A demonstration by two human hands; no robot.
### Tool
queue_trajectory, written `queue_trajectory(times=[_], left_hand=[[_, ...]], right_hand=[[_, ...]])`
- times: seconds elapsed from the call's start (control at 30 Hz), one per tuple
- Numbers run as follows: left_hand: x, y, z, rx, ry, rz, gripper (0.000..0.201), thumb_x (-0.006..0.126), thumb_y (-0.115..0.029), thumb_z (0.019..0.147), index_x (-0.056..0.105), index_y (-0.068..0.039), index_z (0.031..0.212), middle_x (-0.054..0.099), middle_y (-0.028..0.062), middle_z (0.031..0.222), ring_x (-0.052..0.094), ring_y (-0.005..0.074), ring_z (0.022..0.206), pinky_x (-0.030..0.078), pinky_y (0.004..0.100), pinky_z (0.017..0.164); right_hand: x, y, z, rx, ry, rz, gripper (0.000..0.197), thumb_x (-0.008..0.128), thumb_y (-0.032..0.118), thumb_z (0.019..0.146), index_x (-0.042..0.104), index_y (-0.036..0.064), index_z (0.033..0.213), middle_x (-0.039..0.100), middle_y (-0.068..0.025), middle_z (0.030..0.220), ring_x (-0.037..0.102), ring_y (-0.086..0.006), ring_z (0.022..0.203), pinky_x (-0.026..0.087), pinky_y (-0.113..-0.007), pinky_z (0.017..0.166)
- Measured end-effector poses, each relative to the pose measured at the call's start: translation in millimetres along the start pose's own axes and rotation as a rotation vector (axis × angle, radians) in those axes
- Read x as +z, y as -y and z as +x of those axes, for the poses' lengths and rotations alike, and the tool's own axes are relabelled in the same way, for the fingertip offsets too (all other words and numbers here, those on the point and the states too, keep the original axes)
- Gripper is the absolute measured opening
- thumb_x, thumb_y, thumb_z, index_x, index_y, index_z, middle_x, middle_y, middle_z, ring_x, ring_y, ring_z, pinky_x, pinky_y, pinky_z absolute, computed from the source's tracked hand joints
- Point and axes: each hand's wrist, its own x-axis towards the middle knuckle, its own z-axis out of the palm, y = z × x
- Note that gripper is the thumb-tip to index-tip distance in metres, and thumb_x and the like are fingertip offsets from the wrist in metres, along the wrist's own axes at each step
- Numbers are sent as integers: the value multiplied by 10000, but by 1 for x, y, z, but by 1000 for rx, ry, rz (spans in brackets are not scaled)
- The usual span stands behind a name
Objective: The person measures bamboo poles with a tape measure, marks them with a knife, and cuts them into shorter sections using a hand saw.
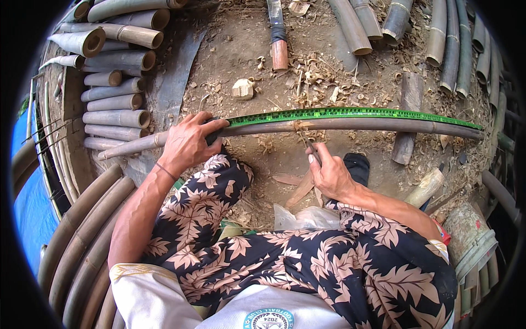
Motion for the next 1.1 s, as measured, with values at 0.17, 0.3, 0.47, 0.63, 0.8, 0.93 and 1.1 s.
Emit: queue_trajectory(times=[0.17, 0.3, 0.47, 0.63, 0.8, 0.93, 1.1], left_hand=[[0, -1, 0, -10, 9, -3, 383, 687, -234, 788, 710, -236, 1170, 654, 60, 1120, 644, 278, 1036, 548, 399, 863], [4, 2, -2, 7, -25, 14, 374, 684, -284, 803, 703, -264, 1175, 653, 59, 1122, 642, 270, 1016, 553, 398, 844], [5, 1, -2, 6, -30, 16, 387, 688, -277, 795, 698, -267, 1182, 653, 56, 1117, 644, 268, 1011, 554, 402, 840], [6, 1, -1, -3, -35, 13, 383, 690, -277, 796, 698, -260, 1179, 645, 60, 1128, 636, 268, 1029, 554, 404, 840], [12, 1, 10, 15, -43, 89, 382, 694, -289, 802, 696, -249, 1181, 635, 68, 1143, 623, 272, 1053, 557, 404, 840], [24, 12, 15, 24, -10, 74, 389, 693, -302, 811, 692, -253, 1197, 636, 63, 1160, 626, 276, 1055, 561, 408, 856], [30, 16, 4, -18, 84, 5, 363, 673, -368, 876, 680, -256, 1221, 623, 82, 1202, 614, 291, 1104, 551, 426, 878]], right_hand=[[-1, -4, 2, 32, 30, -5, 192, 481, 87, 1003, 477, -12, 1168, 572, -96, 567, 628, -207, 493, 463, -364, 474], [-1, -4, 3, 37, 49, -15, 189, 478, 87, 1006, 477, -11, 1167, 575, -87, 560, 626, -196, 483, 474, -359, 472], [-1, -3, 3, 34, 39, -18, 183, 475, 89, 1009, 476, -7, 1166, 575, -87, 560, 626, -191, 486, 475, -355, 475], [-3, 2, 5, 52, 36, 6, 188, 508, 60, 977, 482, -3, 1151, 600, -201, 591, 657, -386, 556, 474, -463, 498], [-10, 5, 4, 26, 58, -88, 199, 510, 78, 976, 479, -24, 1144, 607, -213, 602, 665, -392, 574, 487, -470, 508], [-24, 17, 1, 208, 249, -46, 193, 466, 125, 1006, 503, -15, 1134, 610, -148, 621, 668, -259, 536, 473, -379, 495], [-36, 24, -9, 385, 383, 75, 228, 438, 141, 1012, 502, -46, 1125, 612, -144, 594, 661, -226, 498, 533, -393, 502]])
